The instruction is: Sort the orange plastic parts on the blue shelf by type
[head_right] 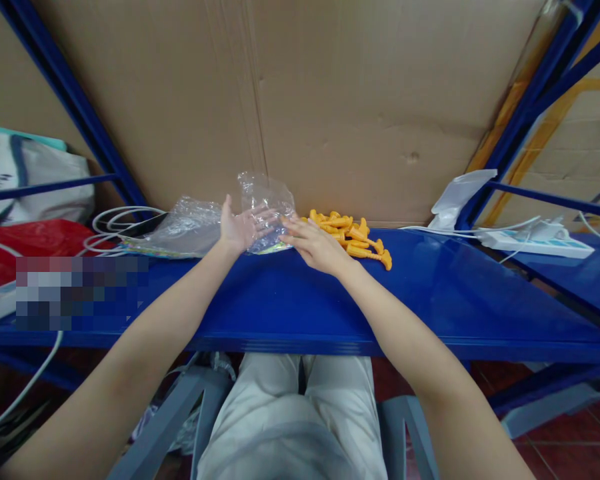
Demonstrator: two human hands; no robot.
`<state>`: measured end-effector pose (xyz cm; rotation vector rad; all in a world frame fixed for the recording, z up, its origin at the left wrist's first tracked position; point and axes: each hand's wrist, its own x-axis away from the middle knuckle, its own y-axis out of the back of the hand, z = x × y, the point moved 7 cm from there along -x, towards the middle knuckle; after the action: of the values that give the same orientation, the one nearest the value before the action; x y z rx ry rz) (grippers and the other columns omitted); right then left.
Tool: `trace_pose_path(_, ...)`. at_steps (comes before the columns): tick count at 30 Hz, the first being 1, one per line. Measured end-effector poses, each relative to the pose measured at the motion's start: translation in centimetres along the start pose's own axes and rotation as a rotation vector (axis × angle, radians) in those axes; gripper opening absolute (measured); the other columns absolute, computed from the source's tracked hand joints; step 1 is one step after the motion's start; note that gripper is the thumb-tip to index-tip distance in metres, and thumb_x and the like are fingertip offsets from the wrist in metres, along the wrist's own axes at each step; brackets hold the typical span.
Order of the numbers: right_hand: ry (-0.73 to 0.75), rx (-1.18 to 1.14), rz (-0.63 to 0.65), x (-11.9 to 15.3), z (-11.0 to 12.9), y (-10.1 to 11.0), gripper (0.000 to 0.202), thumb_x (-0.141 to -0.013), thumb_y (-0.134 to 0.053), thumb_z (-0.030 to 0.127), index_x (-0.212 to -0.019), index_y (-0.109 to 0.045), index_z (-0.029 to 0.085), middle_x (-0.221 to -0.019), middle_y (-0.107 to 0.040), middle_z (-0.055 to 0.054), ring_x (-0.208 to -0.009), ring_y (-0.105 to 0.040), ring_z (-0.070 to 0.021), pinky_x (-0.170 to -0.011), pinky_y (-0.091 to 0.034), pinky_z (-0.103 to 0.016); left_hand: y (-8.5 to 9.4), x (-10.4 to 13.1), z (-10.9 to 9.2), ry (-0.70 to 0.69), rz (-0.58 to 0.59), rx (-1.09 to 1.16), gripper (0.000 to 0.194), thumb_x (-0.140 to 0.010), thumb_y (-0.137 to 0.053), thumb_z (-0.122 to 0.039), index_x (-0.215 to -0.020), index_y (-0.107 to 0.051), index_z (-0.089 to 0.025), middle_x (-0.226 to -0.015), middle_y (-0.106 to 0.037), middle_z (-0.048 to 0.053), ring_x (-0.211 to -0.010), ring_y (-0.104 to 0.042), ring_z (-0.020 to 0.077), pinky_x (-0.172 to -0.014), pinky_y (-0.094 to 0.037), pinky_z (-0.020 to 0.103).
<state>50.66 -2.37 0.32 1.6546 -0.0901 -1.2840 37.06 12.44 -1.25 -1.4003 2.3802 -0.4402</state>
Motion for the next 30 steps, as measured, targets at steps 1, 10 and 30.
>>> trace_pose_path(1, 0.014, 0.005, 0.037, 0.0, 0.1, -0.7, 0.040, -0.096, -0.049, 0.019, -0.125, -0.072, 0.032, -0.145, -0.061, -0.006, -0.143, -0.048, -0.0231, -0.119, -0.036, -0.057, 0.6, -0.3, 0.1, 0.004, -0.027, 0.005, 0.060, -0.094, -0.048, -0.060, -0.133, -0.058, -0.016, -0.115, -0.075, 0.017, -0.103, -0.073, 0.0286, -0.083, -0.061, 0.040)
trace_pose_path(10, -0.062, -0.072, -0.020, 0.6, -0.2, 0.4, 0.043, -0.092, -0.054, 0.025, -0.130, -0.069, 0.035, -0.149, -0.057, -0.003, -0.141, -0.050, -0.0260, -0.119, -0.036, -0.058, 2.2, -1.2, 0.2, -0.033, -0.183, -0.006, 0.032, -0.100, -0.042, -0.025, -0.123, -0.063, -0.022, -0.117, -0.076, 0.007, -0.094, -0.075, 0.0192, -0.080, -0.062, 0.032)
trace_pose_path(30, -0.708, -0.810, -0.540, 2.1, -7.8, 0.8, 0.045, -0.070, -0.085, 0.053, -0.102, -0.069, 0.025, -0.096, -0.076, -0.003, -0.102, -0.071, -0.0215, -0.100, -0.055, -0.041, -4.3, 1.6, 1.1, -0.008, 0.138, -0.080, 0.036, -0.105, -0.044, -0.035, -0.137, -0.055, -0.023, -0.114, -0.076, 0.009, -0.063, -0.071, 0.0117, -0.058, -0.059, 0.023)
